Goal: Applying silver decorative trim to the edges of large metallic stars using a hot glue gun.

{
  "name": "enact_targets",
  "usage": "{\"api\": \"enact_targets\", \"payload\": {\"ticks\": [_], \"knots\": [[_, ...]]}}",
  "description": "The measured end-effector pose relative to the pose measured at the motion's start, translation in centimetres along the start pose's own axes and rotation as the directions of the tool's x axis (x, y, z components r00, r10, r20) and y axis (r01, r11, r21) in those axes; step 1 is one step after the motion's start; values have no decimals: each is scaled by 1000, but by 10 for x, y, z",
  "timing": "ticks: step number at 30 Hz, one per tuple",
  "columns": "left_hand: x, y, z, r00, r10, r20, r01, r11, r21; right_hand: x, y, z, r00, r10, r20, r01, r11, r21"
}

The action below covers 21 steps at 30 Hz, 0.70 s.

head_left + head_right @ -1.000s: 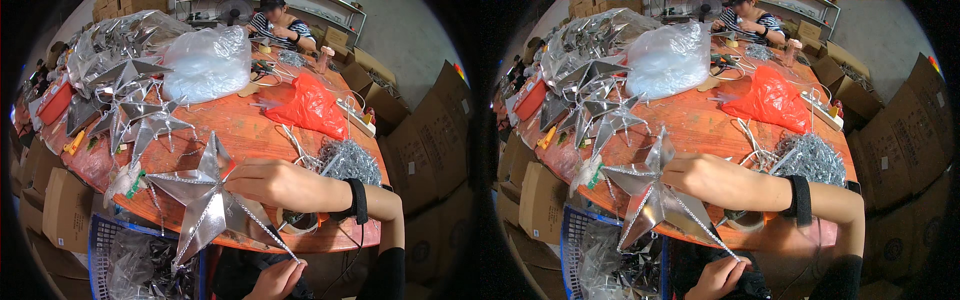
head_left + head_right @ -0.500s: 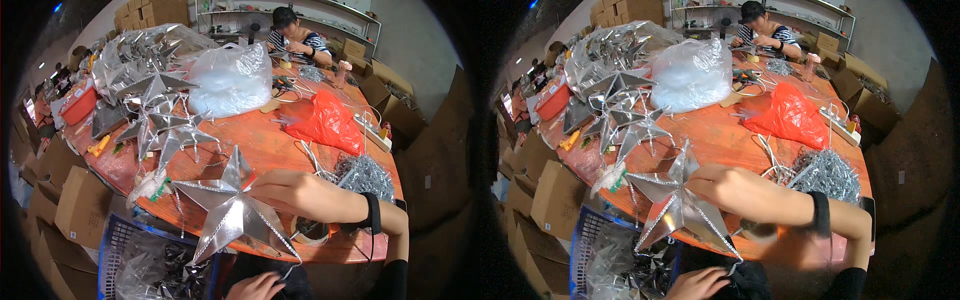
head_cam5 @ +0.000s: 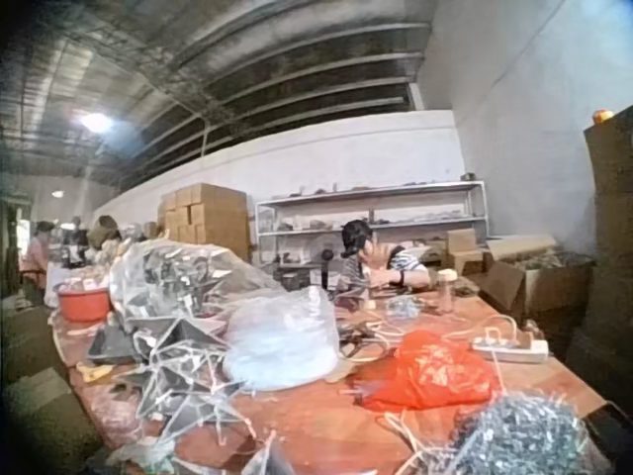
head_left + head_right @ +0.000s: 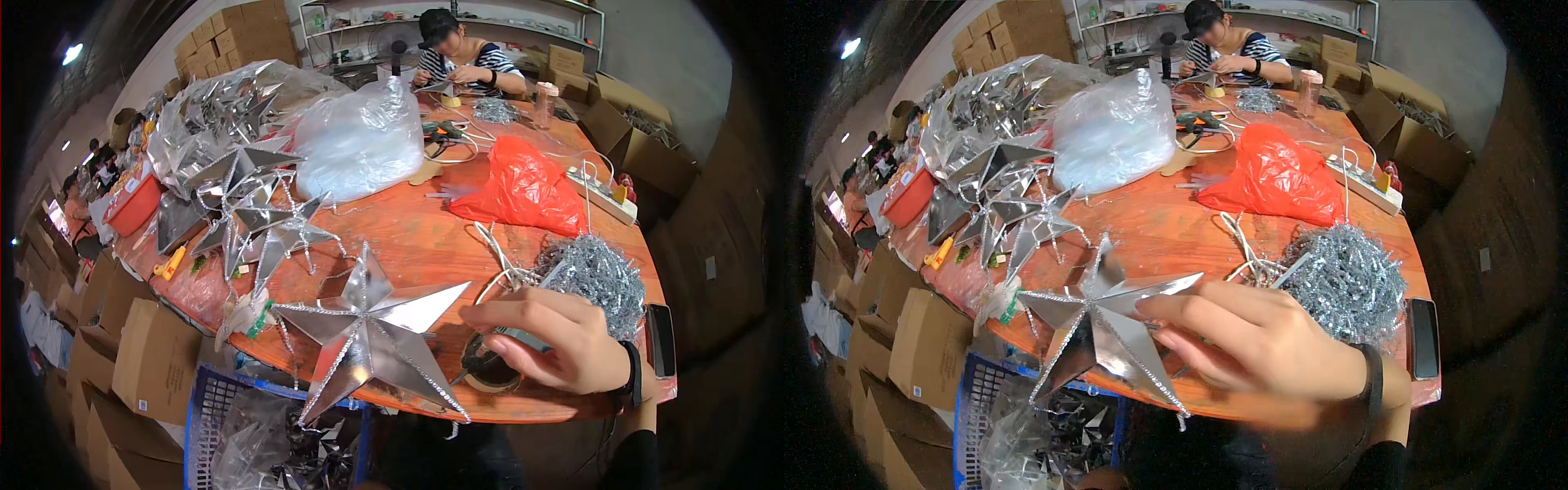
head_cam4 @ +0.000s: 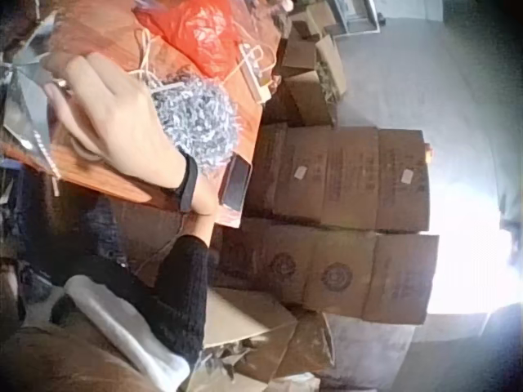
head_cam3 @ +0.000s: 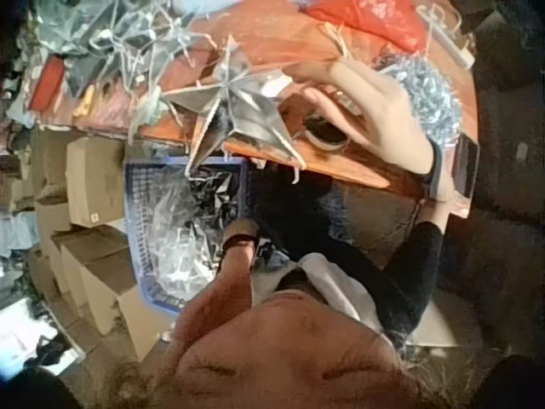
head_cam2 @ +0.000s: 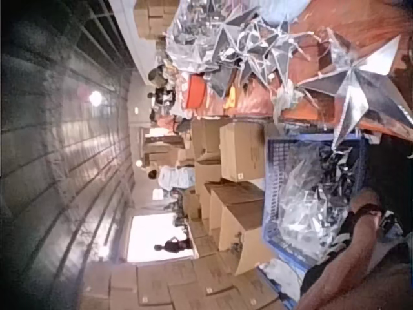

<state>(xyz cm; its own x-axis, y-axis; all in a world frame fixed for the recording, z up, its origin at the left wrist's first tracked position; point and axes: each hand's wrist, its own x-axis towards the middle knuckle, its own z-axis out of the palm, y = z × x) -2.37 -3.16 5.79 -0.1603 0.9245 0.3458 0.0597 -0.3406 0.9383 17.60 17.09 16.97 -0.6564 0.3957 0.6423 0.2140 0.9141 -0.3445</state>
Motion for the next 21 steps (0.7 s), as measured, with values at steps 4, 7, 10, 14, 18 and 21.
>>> {"api": "enact_targets", "payload": {"ticks": [4,7,10,14,18,21], "knots": [[3,-7,7,999,-51,-12,51,999,-18,-9,1,-8,997,-33,-72,33,999,11],[3,-13,7,996,-87,-18,87,996,-16,-11,1,-16,997,-19,-81,19,1000,5],[2,-23,14,992,-126,-26,126,992,-7,-12,6,-16,995,-14,-102,16,1000,19],[25,-21,30,985,-167,-31,167,986,-16,-16,1,-26,992,-48,-115,48,999,-7],[39,-29,31,974,-217,-60,214,975,-53,-19,5,-29,985,-105,-138,102,994,-30],[43,-41,27,963,-254,-94,245,965,-94,-18,6,-32,993,-72,-96,68,997,-43]]}}
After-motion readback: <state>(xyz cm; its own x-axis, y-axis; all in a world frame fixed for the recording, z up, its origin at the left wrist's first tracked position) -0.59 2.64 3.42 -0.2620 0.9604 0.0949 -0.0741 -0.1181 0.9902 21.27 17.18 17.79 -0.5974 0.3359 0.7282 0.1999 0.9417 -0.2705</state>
